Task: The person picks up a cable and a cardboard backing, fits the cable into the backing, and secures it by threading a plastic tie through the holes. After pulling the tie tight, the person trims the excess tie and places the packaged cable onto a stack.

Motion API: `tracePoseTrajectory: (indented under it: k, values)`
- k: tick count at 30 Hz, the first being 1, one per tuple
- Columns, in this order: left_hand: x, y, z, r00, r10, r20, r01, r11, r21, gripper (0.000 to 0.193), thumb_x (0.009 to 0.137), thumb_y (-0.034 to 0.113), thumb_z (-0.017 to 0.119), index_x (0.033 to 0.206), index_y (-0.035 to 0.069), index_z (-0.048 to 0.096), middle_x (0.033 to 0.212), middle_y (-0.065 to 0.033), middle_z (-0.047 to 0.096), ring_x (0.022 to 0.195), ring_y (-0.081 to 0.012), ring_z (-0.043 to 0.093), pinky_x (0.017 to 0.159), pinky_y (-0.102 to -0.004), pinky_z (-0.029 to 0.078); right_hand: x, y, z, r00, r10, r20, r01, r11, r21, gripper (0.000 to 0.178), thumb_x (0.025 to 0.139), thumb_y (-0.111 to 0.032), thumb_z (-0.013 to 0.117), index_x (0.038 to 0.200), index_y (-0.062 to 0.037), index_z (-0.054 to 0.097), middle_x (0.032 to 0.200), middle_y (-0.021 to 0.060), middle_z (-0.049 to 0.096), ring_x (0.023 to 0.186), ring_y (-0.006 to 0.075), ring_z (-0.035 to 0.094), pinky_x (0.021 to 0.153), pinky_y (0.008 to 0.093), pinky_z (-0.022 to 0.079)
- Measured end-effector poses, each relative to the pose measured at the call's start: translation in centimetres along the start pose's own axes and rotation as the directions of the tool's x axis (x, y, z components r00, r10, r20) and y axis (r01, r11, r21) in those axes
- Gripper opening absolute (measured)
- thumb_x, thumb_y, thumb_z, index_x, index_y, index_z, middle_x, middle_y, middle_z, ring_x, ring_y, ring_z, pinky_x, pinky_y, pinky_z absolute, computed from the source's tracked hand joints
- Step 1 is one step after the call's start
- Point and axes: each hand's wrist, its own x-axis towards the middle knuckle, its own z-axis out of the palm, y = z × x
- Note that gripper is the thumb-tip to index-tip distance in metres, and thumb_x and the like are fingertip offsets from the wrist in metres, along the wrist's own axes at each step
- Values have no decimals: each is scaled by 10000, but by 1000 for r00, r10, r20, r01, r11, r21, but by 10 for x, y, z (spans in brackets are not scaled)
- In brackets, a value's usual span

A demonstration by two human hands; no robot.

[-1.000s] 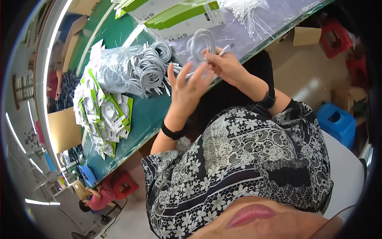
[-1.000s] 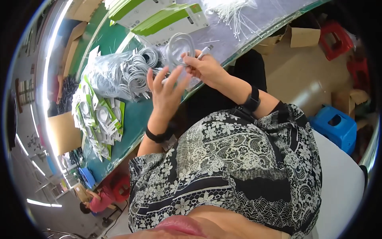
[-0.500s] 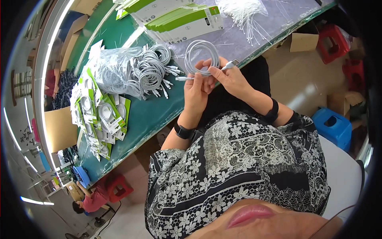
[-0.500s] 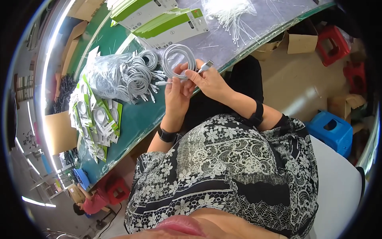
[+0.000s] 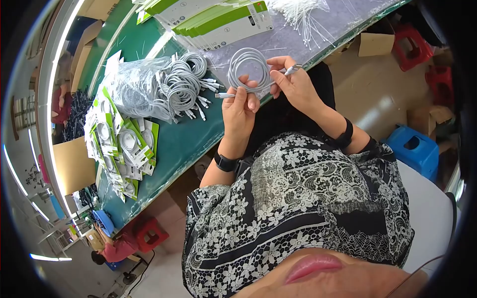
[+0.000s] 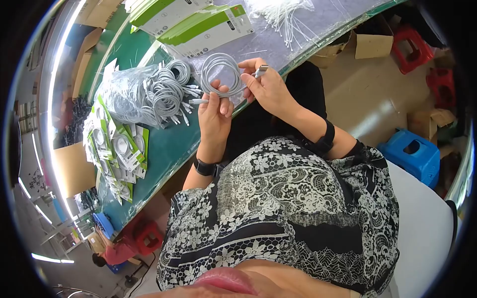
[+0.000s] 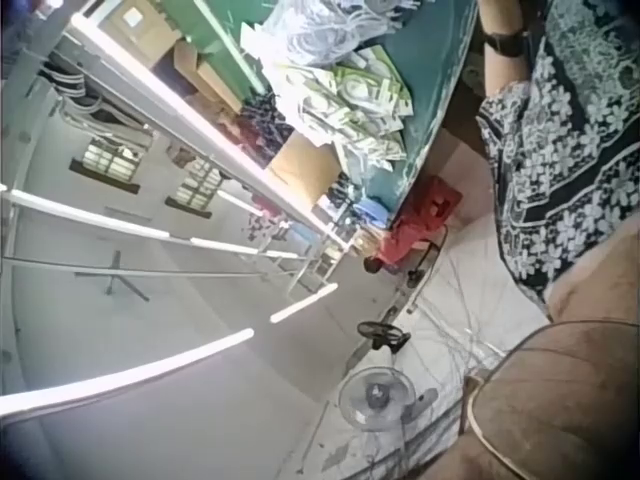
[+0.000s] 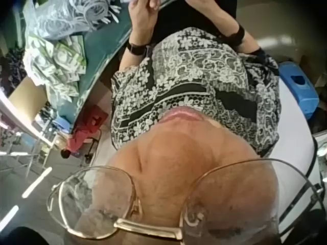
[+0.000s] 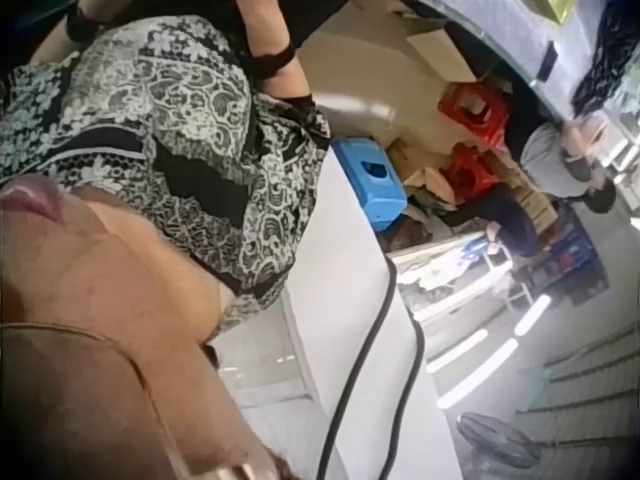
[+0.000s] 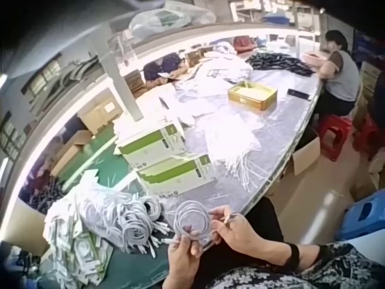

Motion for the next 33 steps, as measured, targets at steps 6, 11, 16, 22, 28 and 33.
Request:
tracePoseTrajectory:
  k: [6, 11, 16, 22, 28, 33]
  values:
    - [2, -6, 1, 999, 18, -51, -20, 999, -47, 264, 988, 148, 447, 1216, 22, 492, 1055, -100, 638, 625, -84, 490, 558, -233, 407, 0, 8, 3, 999, -30, -26, 31, 999, 37, 282, 951, -92, 501, 1205, 20, 457, 851, 46, 544, 702, 103, 603, 636, 242, 525]
    - [3, -8, -9, 1000, -9, -1, 9, 988, -154, 265, 988, 149, 446, 1215, 20, 494, 1060, -101, 635, 625, -88, 493, 559, -235, 409, -2, 10, 2, 998, -32, 60, 17, 970, 241, 268, 945, -109, 524, 1175, 16, 470, 853, 43, 546, 728, 111, 610, 654, 264, 537]
    - [0, -11, -11, 999, -26, 42, 32, 986, -166, 277, 984, 156, 457, 1219, 15, 496, 1054, -100, 631, 619, -87, 490, 559, -230, 407, -2, 7, -5, 988, 71, 138, -110, 947, 303, 254, 938, -154, 558, 1125, 12, 512, 863, 44, 565, 721, 116, 607, 665, 264, 532]
    - [-1, -12, -19, 994, -34, 106, 49, 989, -142, 295, 979, 157, 469, 1234, 12, 496, 1041, -99, 630, 605, -83, 487, 544, -225, 402, 1, 7, -15, 943, 155, 294, -216, 959, 185, 191, 959, -188, 521, 974, -3, 562, 794, 27, 566, 700, 101, 590, 628, 236, 504]
    - [-4, -12, -18, 982, -57, 178, 84, 986, -147, 311, 973, 153, 479, 1251, 13, 490, 1040, -106, 629, 594, -82, 487, 525, -222, 399, -3, 7, -18, 942, 109, 318, -149, 983, 104, 291, 973, -270, 496, 829, -22, 543, 757, 49, 580, 673, 99, 583, 629, 221, 482]
    - [-6, -12, -17, 982, -85, 169, 108, 986, -127, 282, 974, 162, 478, 1214, 17, 509, 1001, -89, 618, 581, -77, 475, 523, -219, 396, -3, 6, -22, 933, 136, 334, -144, 990, 0, 271, 981, -246, 482, 862, -7, 526, 754, 27, 543, 655, 100, 584, 616, 234, 496]
